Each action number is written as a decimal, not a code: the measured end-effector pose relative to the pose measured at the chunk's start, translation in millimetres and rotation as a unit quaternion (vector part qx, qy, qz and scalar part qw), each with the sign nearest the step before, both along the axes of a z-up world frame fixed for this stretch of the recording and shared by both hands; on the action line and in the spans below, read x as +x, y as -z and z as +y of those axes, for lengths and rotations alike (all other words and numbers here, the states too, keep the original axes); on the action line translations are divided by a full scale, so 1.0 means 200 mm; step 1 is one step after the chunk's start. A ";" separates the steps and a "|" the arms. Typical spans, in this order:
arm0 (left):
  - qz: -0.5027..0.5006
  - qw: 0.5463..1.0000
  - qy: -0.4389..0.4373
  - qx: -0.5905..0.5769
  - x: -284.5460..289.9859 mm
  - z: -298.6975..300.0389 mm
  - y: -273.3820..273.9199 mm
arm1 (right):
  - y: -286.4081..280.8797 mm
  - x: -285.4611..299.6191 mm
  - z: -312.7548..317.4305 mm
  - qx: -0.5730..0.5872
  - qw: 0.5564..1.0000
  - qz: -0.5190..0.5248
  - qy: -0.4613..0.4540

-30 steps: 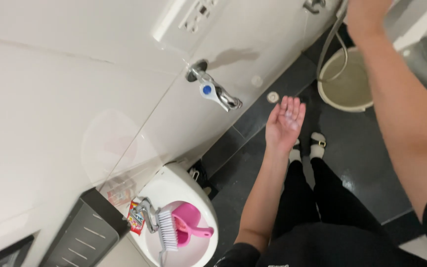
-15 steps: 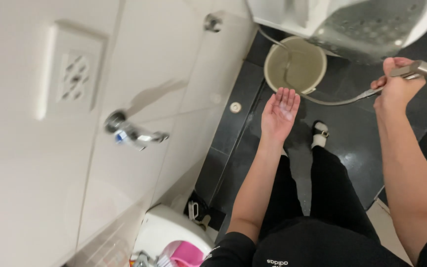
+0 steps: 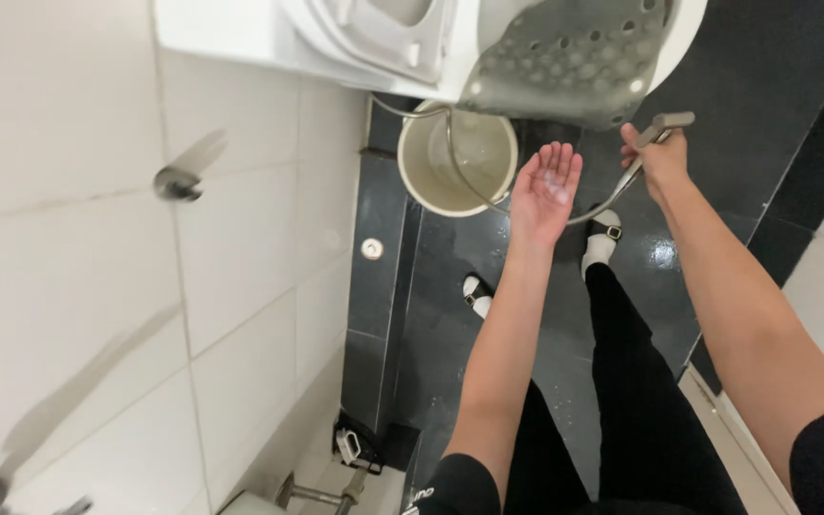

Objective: Scrubbing and rinsing a plastic non-slip bath mat on the bathroom floor using liquid soap, a brush, and a bidet sprayer.

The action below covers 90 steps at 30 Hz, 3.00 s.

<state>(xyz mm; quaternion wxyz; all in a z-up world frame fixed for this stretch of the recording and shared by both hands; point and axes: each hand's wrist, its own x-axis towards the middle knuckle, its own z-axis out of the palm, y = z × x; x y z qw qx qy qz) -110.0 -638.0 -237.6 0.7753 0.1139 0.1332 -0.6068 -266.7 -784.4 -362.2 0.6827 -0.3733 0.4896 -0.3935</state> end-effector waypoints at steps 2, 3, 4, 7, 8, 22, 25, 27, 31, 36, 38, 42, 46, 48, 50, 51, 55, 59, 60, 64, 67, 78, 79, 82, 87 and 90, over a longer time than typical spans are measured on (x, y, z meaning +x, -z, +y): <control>-0.023 0.999 -0.015 0.017 -0.01 -0.15 0.07 | 0.07 0.05 -0.14 0.053 0.998 0.005 -0.022; -0.024 0.999 -0.015 0.023 -0.02 -0.18 0.10 | 0.12 0.07 -0.19 0.059 0.998 0.003 -0.022; -0.017 0.999 -0.023 0.022 -0.02 -0.22 0.13 | 0.16 0.08 -0.23 0.089 0.996 -0.010 -0.018; -0.007 0.998 -0.045 0.031 -0.04 -0.27 0.23 | 0.31 0.12 -0.33 0.150 0.988 -0.008 -0.031; -0.008 0.998 -0.056 0.036 -0.04 -0.27 0.25 | 0.34 0.14 -0.34 0.177 0.983 0.002 -0.045; -0.043 0.993 -0.108 0.032 -0.11 0.18 0.12 | -0.45 -0.19 0.26 0.007 0.992 -0.122 -0.039; -0.029 0.993 -0.110 0.022 -0.15 0.41 0.10 | -0.60 -0.34 0.51 -0.043 0.990 -0.130 -0.039; -0.021 0.994 -0.110 0.020 -0.20 0.57 0.06 | -0.69 -0.44 0.70 -0.073 0.989 -0.122 -0.036; -0.026 0.997 -0.068 0.008 -0.30 0.95 0.07 | -0.74 -0.64 1.09 -0.097 0.979 -0.177 0.003; -0.047 0.997 -0.039 0.043 -0.45 1.47 0.35 | -0.66 -0.84 1.55 -0.120 0.966 -0.228 0.000; -0.065 0.995 -0.042 0.068 -0.49 1.62 0.44 | -0.64 -0.83 1.65 -0.108 0.968 -0.225 -0.011; -0.089 0.993 -0.055 0.051 -0.60 1.85 0.74 | -0.57 -0.91 1.86 -0.094 0.960 -0.260 -0.042; -0.121 0.985 -0.057 0.111 -0.65 1.91 0.84 | -0.60 -0.94 2.00 -0.054 0.946 -0.319 -0.030; -0.134 0.979 -0.065 0.138 -0.67 1.92 0.76 | -0.59 -0.98 2.05 -0.038 0.934 -0.353 -0.039; -0.222 0.957 -0.157 0.099 -0.65 1.90 0.63 | -0.53 -0.99 2.07 0.003 0.920 -0.389 -0.043; -0.220 0.957 -0.159 0.103 -0.62 1.90 0.67 | -0.48 -1.03 2.08 0.007 0.921 -0.387 -0.044; -0.278 0.934 -0.217 0.063 -0.54 1.93 0.85 | -0.37 -1.14 2.10 0.009 0.929 -0.366 -0.058; -0.356 0.910 -0.167 0.129 -0.67 1.87 0.29 | -0.33 -1.18 2.05 -0.039 0.957 -0.287 -0.003; -0.354 0.911 -0.166 0.130 -0.74 1.83 0.25 | -0.28 -1.20 2.06 -0.039 0.958 -0.285 -0.002; -0.350 0.918 -0.162 0.094 -0.89 1.62 0.06 | -0.19 -1.14 2.04 0.009 0.971 -0.232 0.052; -0.291 0.944 -0.152 0.042 -1.01 1.56 -0.15 | -0.02 -1.16 2.06 0.069 0.962 -0.244 0.100; -0.276 0.923 -0.256 -0.081 -1.06 2.48 -0.93 | 0.46 -1.28 1.99 0.298 0.919 -0.228 0.123; -0.266 0.926 -0.239 -0.119 -1.04 2.54 -0.95 | 0.59 -1.33 1.95 0.282 0.910 -0.264 0.152; -0.246 0.929 -0.259 -0.092 -0.98 2.68 -0.77 | 0.59 -1.40 1.93 0.206 0.924 -0.277 0.168; -0.279 0.899 -0.331 0.065 -0.99 2.75 -0.57 | 0.57 -1.39 1.96 0.046 0.956 -0.278 0.078; -0.238 0.909 -0.297 0.171 -1.01 2.67 -0.50 | 0.45 -1.33 2.01 -0.062 0.970 -0.233 0.012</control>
